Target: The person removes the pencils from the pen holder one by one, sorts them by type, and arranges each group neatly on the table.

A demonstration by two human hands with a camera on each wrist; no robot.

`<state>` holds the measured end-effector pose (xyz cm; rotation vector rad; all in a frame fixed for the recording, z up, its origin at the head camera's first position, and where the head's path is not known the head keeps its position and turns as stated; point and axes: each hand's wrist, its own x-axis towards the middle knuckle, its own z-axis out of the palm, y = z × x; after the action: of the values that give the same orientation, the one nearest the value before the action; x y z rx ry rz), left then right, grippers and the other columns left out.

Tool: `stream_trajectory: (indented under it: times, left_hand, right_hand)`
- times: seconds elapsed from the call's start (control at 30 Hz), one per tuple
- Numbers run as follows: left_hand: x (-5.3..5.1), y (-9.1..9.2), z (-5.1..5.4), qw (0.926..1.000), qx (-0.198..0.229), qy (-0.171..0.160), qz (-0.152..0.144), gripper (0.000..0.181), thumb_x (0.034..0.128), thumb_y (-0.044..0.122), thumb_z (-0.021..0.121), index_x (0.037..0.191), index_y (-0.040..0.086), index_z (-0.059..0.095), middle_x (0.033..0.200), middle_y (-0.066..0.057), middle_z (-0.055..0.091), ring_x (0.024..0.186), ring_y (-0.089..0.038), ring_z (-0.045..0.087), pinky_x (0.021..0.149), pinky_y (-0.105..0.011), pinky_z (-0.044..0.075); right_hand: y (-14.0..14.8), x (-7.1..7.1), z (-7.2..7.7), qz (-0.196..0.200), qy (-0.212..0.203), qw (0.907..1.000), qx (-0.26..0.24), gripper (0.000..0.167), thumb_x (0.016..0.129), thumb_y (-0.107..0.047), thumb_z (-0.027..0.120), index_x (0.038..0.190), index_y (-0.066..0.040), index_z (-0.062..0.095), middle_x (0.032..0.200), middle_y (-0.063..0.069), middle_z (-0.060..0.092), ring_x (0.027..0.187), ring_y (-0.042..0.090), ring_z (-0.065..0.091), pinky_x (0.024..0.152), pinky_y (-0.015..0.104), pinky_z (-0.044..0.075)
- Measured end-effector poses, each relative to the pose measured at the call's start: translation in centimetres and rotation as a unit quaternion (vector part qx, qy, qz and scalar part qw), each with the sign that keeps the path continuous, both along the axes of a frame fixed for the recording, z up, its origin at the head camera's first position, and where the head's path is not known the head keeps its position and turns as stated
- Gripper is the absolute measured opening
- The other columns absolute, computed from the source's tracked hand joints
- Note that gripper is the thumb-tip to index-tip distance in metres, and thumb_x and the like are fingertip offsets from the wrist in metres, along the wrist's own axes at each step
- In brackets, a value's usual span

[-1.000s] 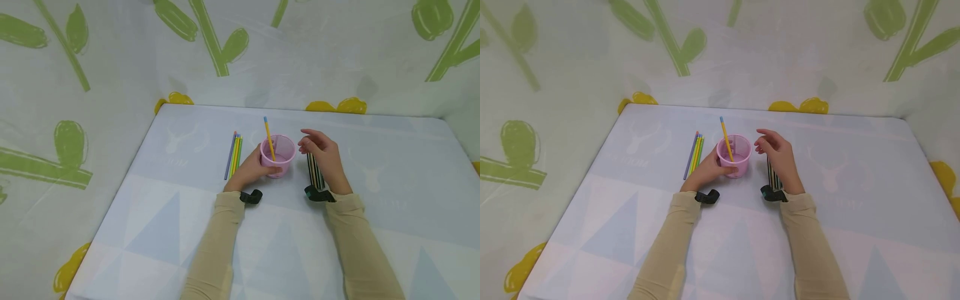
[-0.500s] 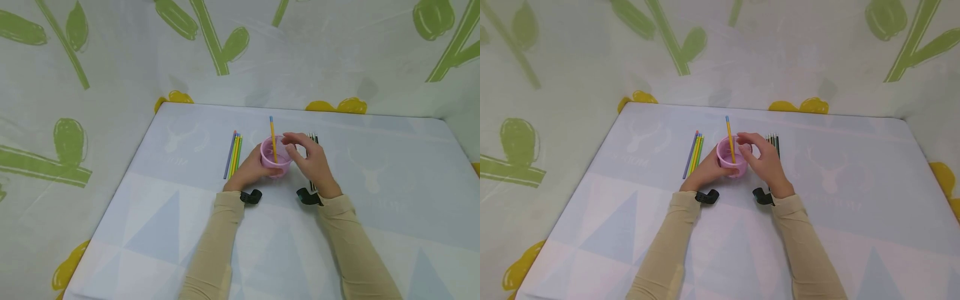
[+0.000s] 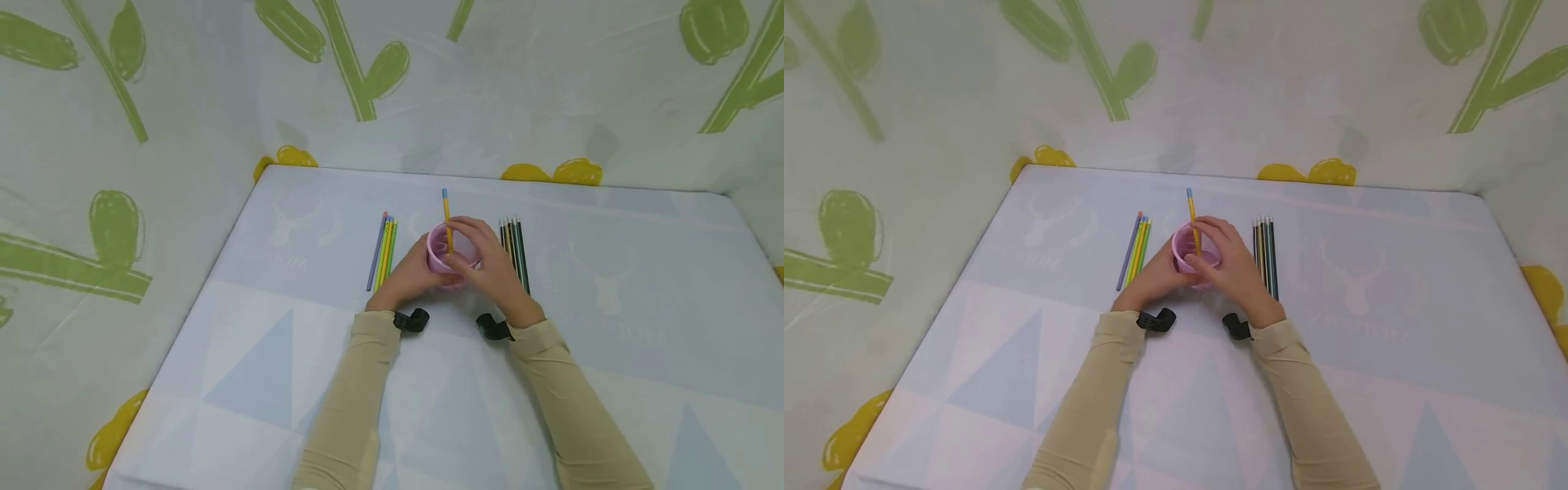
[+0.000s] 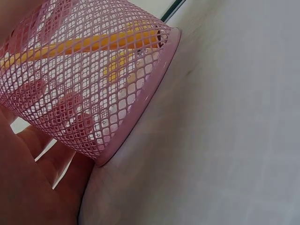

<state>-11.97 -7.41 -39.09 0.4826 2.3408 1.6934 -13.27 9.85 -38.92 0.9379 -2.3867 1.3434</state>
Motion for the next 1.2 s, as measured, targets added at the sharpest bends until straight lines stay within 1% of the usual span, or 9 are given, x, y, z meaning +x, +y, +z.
stream_trajectory:
  times: [0.13, 0.23, 0.4, 0.5, 0.67, 0.8, 0.97, 1.1, 1.2]
  left_hand:
    - [0.0, -0.1, 0.1, 0.9999, -0.013, -0.003, 0.001, 0.088, 0.0693, 0.029, 0.076, 0.139, 0.021, 0.023, 0.131, 0.002, 0.038, 0.117, -0.017, 0.040, 0.093, -0.025, 0.037]
    - [-0.1, -0.1, 0.2, 0.9999, -0.014, -0.001, 0.002, 0.089, 0.0689, 0.033, 0.076, 0.139, 0.024, 0.023, 0.132, 0.001, 0.038, 0.117, -0.017, 0.040, 0.093, -0.025, 0.036]
    - [-0.1, -0.2, 0.3, 0.9999, -0.010, -0.002, 0.004, 0.087, 0.0693, 0.031, 0.076, 0.139, 0.023, 0.024, 0.133, -0.001, 0.037, 0.117, -0.017, 0.040, 0.093, -0.026, 0.037]
    - [0.0, -0.2, 0.3, 0.9997, -0.022, -0.007, 0.011, 0.088, 0.0688, 0.033, 0.076, 0.139, 0.024, 0.024, 0.132, 0.002, 0.037, 0.117, -0.016, 0.040, 0.093, -0.027, 0.037]
    - [0.1, -0.1, 0.1, 0.9998, -0.018, -0.001, 0.011, 0.089, 0.0675, 0.030, 0.077, 0.138, 0.022, 0.024, 0.134, 0.002, 0.037, 0.119, -0.014, 0.037, 0.096, -0.028, 0.034]
    - [0.0, -0.1, -0.2, 1.0000, 0.001, 0.008, -0.004, 0.090, 0.0664, 0.024, 0.079, 0.138, 0.019, 0.025, 0.135, -0.003, 0.036, 0.120, -0.014, 0.036, 0.098, -0.029, 0.033]
    - [0.0, -0.3, 0.1, 0.9993, -0.018, 0.033, -0.009, 0.088, 0.0687, 0.022, 0.077, 0.138, 0.015, 0.024, 0.133, -0.003, 0.037, 0.121, -0.017, 0.036, 0.099, -0.029, 0.031]
    - [0.0, -0.8, 0.6, 0.9989, -0.026, 0.009, -0.037, 0.087, 0.0712, 0.021, 0.075, 0.139, 0.013, 0.021, 0.135, -0.003, 0.034, 0.123, -0.018, 0.033, 0.098, -0.027, 0.031]
    - [-0.1, -1.3, 0.6, 0.9973, -0.014, -0.029, -0.067, 0.091, 0.0704, 0.020, 0.076, 0.141, 0.017, 0.018, 0.136, 0.001, 0.030, 0.124, -0.019, 0.032, 0.097, -0.028, 0.032]
  right_hand:
    - [-0.2, -0.2, -0.4, -0.003, -0.020, 0.9997, -0.013, 0.067, 0.073, -0.025, 0.073, 0.132, -0.015, 0.042, 0.136, -0.004, 0.033, 0.126, 0.015, 0.028, 0.101, 0.044, 0.027]
    - [-0.2, -0.4, -0.6, -0.002, -0.072, 0.9968, -0.035, 0.080, 0.068, -0.025, 0.077, 0.135, -0.021, 0.034, 0.137, -0.007, 0.029, 0.125, 0.015, 0.030, 0.100, 0.043, 0.029]
    - [0.2, -0.5, -0.7, 0.002, -0.214, 0.9749, -0.062, 0.088, 0.067, -0.027, 0.078, 0.137, -0.037, 0.024, 0.136, -0.009, 0.031, 0.123, 0.015, 0.032, 0.096, 0.047, 0.032]
    - [0.4, -0.5, -0.7, 0.007, -0.261, 0.9635, -0.060, 0.094, 0.066, -0.028, 0.078, 0.138, -0.041, 0.017, 0.137, -0.005, 0.031, 0.124, 0.018, 0.030, 0.096, 0.050, 0.031]
    - [0.6, -0.6, -0.8, 0.016, -0.275, 0.9598, -0.054, 0.110, 0.063, -0.025, 0.081, 0.141, -0.037, 0.005, 0.137, 0.001, 0.030, 0.124, 0.021, 0.027, 0.098, 0.050, 0.028]
    - [0.7, -0.6, -1.0, 0.027, -0.305, 0.9494, -0.069, 0.114, 0.064, -0.018, 0.080, 0.142, -0.029, -0.002, 0.137, 0.002, 0.029, 0.126, 0.020, 0.024, 0.099, 0.049, 0.027]
    - [0.2, -0.5, -0.6, 0.082, -0.310, 0.9421, -0.099, 0.100, 0.066, -0.010, 0.078, 0.141, -0.016, 0.012, 0.134, 0.005, 0.032, 0.124, 0.023, 0.027, 0.100, 0.048, 0.026]
    - [0.3, -0.6, -0.6, 0.110, -0.295, 0.9431, -0.108, 0.088, 0.066, -0.006, 0.078, 0.136, -0.011, 0.024, 0.131, 0.006, 0.036, 0.122, 0.023, 0.030, 0.100, 0.049, 0.024]
    - [0.5, -0.6, -0.7, 0.120, -0.296, 0.9419, -0.104, 0.086, 0.067, -0.006, 0.076, 0.136, -0.012, 0.025, 0.131, 0.005, 0.037, 0.122, 0.022, 0.030, 0.100, 0.049, 0.025]
